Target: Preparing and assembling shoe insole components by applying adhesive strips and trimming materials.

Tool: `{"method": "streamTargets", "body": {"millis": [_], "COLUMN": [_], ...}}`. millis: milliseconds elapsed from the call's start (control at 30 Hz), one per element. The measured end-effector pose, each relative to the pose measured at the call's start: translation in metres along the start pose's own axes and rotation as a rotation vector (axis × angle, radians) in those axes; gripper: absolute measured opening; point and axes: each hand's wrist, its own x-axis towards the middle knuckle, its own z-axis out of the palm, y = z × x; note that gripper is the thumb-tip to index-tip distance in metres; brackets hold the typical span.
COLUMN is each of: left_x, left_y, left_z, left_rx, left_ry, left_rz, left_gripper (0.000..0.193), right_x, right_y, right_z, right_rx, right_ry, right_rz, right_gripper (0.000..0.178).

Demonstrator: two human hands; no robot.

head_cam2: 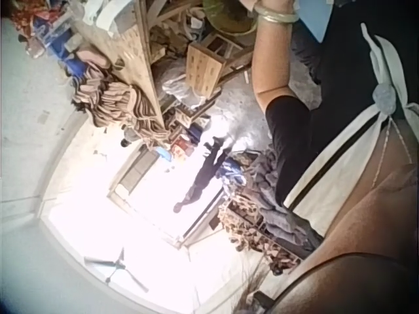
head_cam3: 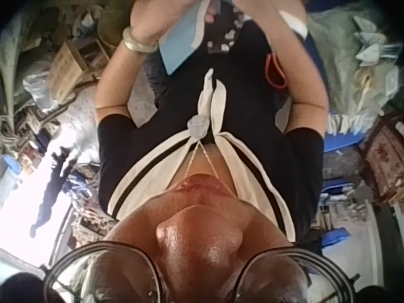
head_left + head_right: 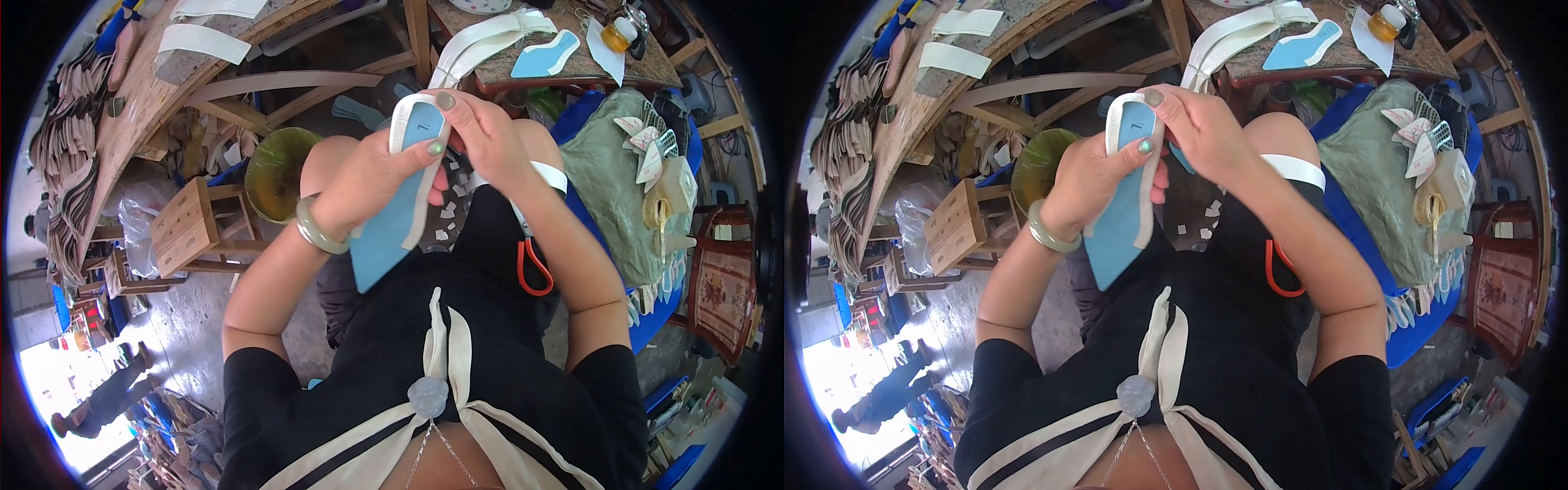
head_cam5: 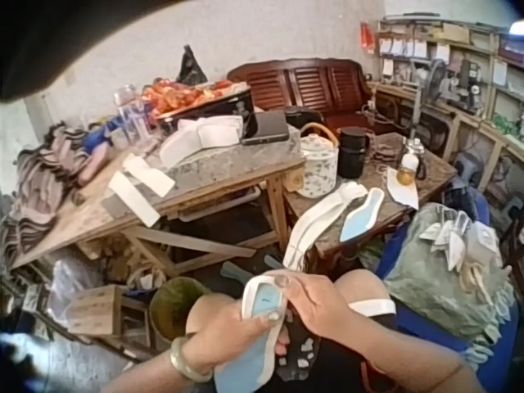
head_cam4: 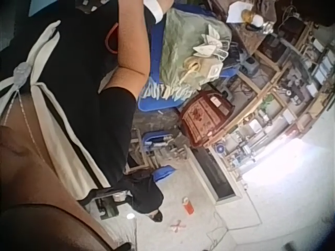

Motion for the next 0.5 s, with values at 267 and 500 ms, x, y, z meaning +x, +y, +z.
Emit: {"method": "streamTargets", "body": {"millis": [267,500], "left_x": [0.006,0.010], "left_y": [-0.014,0.000], "left_z": [-0.002,-0.015], "left_rx": [-0.063,0.220], "left_ry": [-0.091,-0.456], "left_rz": [-0.007,-0.341], "left_gripper": [0.040,0.036], "right_x": [-0.016,-0.001], "right_y": [0.018,-0.006], "right_z": [0.004,-0.058], "right_rx": [-0.096,-0.231], "right_ry": [0.041,-0.551], "right_rz": [-0.092,0.241], "right_gripper": [0.028,0.035]}}
